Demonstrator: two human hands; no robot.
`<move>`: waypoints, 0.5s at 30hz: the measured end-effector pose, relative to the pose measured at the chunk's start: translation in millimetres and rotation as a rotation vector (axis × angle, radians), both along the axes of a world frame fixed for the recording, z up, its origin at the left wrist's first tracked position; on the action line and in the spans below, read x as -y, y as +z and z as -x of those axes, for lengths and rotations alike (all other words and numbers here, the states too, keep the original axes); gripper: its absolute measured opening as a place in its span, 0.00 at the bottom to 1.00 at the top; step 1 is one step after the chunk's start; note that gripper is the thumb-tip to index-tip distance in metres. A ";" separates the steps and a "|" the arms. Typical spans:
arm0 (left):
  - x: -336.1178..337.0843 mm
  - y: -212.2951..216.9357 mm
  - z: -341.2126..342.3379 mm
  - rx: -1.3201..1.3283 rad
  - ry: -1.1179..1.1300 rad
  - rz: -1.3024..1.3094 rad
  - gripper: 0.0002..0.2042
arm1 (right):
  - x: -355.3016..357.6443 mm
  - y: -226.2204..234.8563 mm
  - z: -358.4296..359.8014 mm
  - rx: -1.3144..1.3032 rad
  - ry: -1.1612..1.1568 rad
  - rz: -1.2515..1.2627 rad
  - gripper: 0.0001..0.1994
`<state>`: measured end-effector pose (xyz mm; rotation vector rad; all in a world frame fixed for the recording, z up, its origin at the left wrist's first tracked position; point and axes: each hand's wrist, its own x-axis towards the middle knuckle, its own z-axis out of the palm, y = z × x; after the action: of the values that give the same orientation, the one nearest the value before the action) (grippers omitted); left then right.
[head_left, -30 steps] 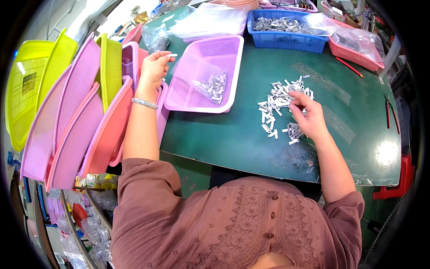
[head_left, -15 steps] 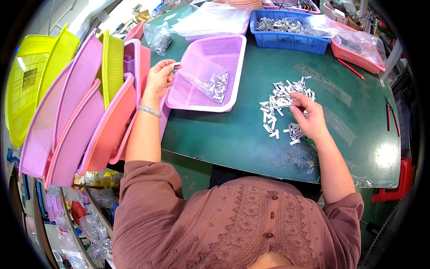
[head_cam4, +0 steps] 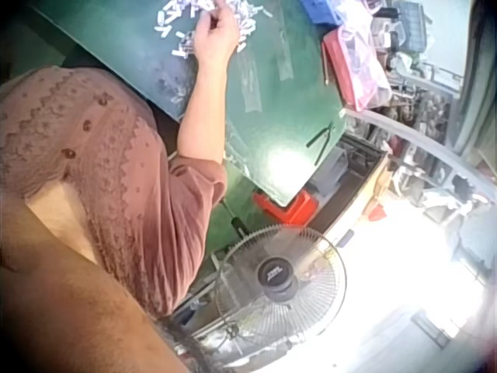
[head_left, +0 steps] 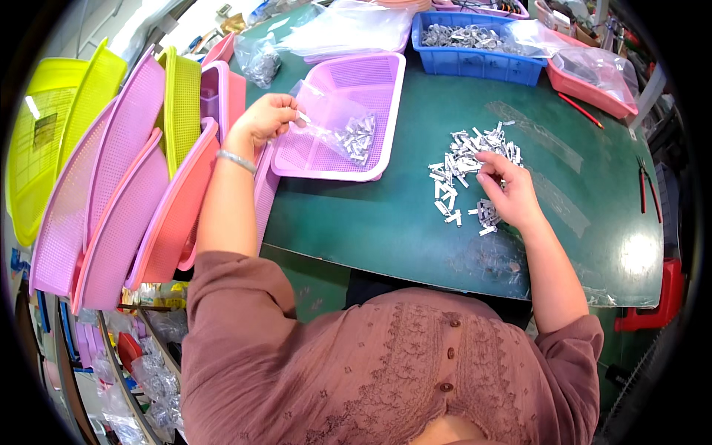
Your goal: The person repeatedly picks up small silver fastener pieces from a pile on a green table, joins two pieces together by hand, and places the assembled fasteners into a purple basket. The process continues throughout the clip with the pile on the table gradually decreasing.
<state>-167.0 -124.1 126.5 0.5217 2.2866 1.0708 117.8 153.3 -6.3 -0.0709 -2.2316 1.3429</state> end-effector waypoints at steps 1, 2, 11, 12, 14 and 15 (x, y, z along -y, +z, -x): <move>-5.8 5.1 10.5 -0.065 -0.121 0.112 0.06 | -0.4 0.1 0.0 0.004 -0.004 -0.003 0.13; -11.6 7.1 20.1 -0.163 -0.220 0.198 0.06 | 0.0 0.1 0.5 0.008 -0.002 -0.005 0.13; -63.9 12.0 46.4 -0.298 -0.510 0.362 0.09 | -1.6 1.6 -0.5 0.037 0.000 -0.010 0.13; -67.4 9.8 46.7 -0.278 -0.506 0.343 0.09 | -3.1 1.2 0.1 0.033 -0.002 -0.018 0.13; -75.6 12.1 38.8 -0.186 -0.503 0.296 0.12 | -6.7 0.6 -0.6 0.024 -0.041 -0.056 0.13; -72.9 10.2 41.5 -0.162 -0.534 0.222 0.13 | -9.8 -0.4 1.5 0.017 -0.064 -0.078 0.13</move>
<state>-208.5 -51.2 136.7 1.0783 2.1734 0.5225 116.3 163.1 -6.8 -0.1252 -2.2739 1.2251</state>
